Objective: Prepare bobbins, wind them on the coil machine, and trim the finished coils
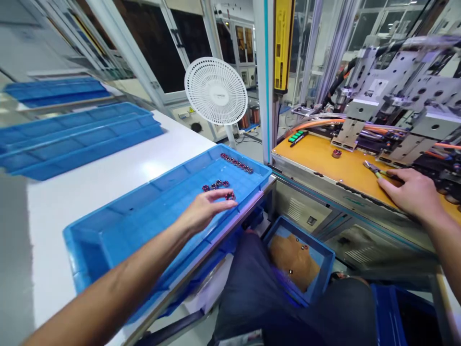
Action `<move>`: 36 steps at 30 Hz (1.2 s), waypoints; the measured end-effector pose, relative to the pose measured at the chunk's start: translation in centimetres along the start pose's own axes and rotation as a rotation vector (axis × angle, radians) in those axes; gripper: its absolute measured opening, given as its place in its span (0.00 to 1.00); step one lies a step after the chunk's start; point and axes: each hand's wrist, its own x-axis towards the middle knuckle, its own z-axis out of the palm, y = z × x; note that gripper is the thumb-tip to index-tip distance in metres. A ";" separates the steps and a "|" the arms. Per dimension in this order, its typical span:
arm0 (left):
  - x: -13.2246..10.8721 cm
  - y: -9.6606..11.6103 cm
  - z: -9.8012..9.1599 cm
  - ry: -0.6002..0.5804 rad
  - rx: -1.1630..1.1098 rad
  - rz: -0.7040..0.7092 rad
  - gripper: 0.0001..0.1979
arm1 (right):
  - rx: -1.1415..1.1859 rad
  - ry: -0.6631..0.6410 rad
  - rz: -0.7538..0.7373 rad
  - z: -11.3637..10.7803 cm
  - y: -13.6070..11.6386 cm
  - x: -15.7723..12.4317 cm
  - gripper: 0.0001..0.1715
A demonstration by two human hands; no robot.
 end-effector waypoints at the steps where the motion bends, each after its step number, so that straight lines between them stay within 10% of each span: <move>1: 2.5 -0.3 0.0 0.018 0.052 0.014 0.32 | -0.003 0.006 0.001 0.0 0.0 0.0 0.25; 8: 15.5 -4.5 4.1 0.028 0.481 0.116 0.11 | 0.005 0.016 -0.009 0.1 0.2 -0.1 0.24; 16: 19.9 -7.9 6.1 0.083 0.674 0.203 0.16 | 0.027 0.059 0.001 0.6 0.2 0.1 0.23; 25: 18.7 -7.1 7.0 0.176 0.698 0.248 0.17 | 0.080 0.084 -0.020 1.5 0.8 0.1 0.23; 36: 11.1 3.5 9.8 0.237 0.634 0.591 0.24 | 0.148 0.068 0.000 0.7 0.2 -0.7 0.16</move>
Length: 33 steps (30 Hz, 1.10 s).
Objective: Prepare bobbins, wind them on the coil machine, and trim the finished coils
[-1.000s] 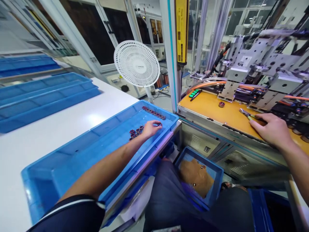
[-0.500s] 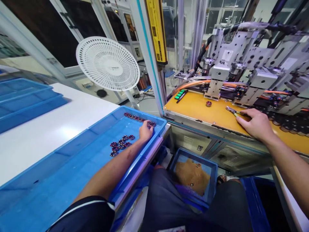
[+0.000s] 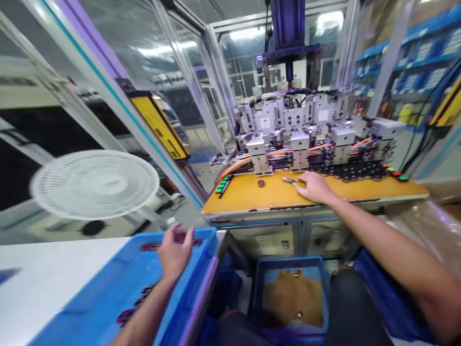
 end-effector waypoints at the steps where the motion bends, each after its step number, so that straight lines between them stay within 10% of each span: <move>1: 0.2 2.1 0.1 -0.001 -0.051 0.036 0.26 | -0.017 -0.019 -0.012 0.0 0.1 -0.1 0.16; 7: 2.4 15.5 6.8 -0.325 -0.223 0.167 0.35 | -0.002 -0.053 -0.074 0.1 0.6 -0.2 0.16; 12: 3.5 20.3 11.4 -0.338 -0.285 0.034 0.40 | 0.049 -0.017 -0.088 0.2 0.8 -0.3 0.15; 17: -0.4 20.0 7.7 -0.403 -0.548 0.024 0.38 | 0.104 0.036 -0.115 0.1 1.2 -0.4 0.14; 25: -13.3 16.7 -1.5 -0.499 -1.100 -0.077 0.38 | 0.347 0.273 -0.184 -3.2 -3.0 -3.9 0.17; 33: -19.3 14.7 -4.7 -0.310 -0.990 0.343 0.39 | 0.321 -0.023 -0.814 -9.5 -11.0 -14.9 0.21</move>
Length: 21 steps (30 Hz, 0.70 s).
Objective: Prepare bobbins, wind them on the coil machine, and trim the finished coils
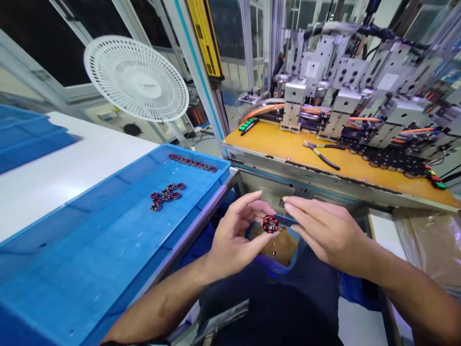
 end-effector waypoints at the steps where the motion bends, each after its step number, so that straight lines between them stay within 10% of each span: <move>1: -0.3 0.0 -0.1 -0.014 0.011 0.003 0.40 | -0.028 -0.045 0.006 0.2 -0.5 -0.2 0.18; 11: -1.5 -0.8 -0.4 0.026 -0.109 -0.102 0.37 | 0.693 -0.315 0.275 1.1 -2.4 -3.2 0.07; 17: -2.7 -0.8 -0.1 -0.086 -0.156 -0.089 0.36 | 1.104 0.069 0.833 3.3 -2.7 -1.5 0.14; 21: -2.9 -0.9 0.4 -0.091 -0.160 -0.076 0.37 | 1.357 0.186 0.952 5.7 -3.9 -0.4 0.15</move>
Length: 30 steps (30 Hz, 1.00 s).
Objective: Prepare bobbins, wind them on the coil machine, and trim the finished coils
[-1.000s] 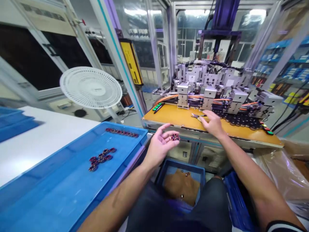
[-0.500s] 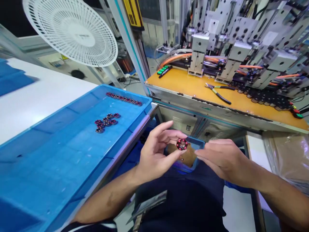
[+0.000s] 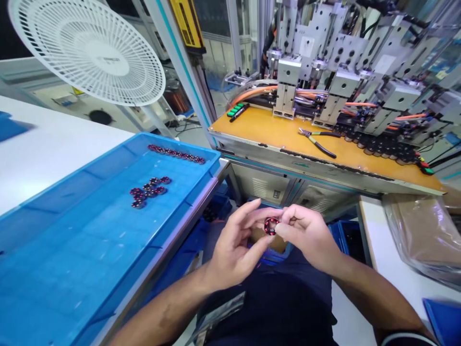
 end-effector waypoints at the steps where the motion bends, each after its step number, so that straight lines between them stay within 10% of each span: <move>1: 0.1 -0.1 0.1 0.029 -0.013 0.000 0.38 | 0.035 0.017 -0.013 0.4 0.6 -0.1 0.14; 13: 0.0 -0.3 -0.7 0.003 -0.057 -0.018 0.39 | 0.131 0.037 0.042 0.3 1.6 -1.4 0.14; 19: 0.2 0.1 -1.1 -0.031 -0.295 -0.236 0.23 | 0.097 0.080 0.011 -0.4 2.5 -1.9 0.14; 30: 0.6 -0.4 -1.3 -0.086 -0.267 -0.365 0.14 | -0.300 -0.079 0.076 -0.8 -2.0 0.0 0.19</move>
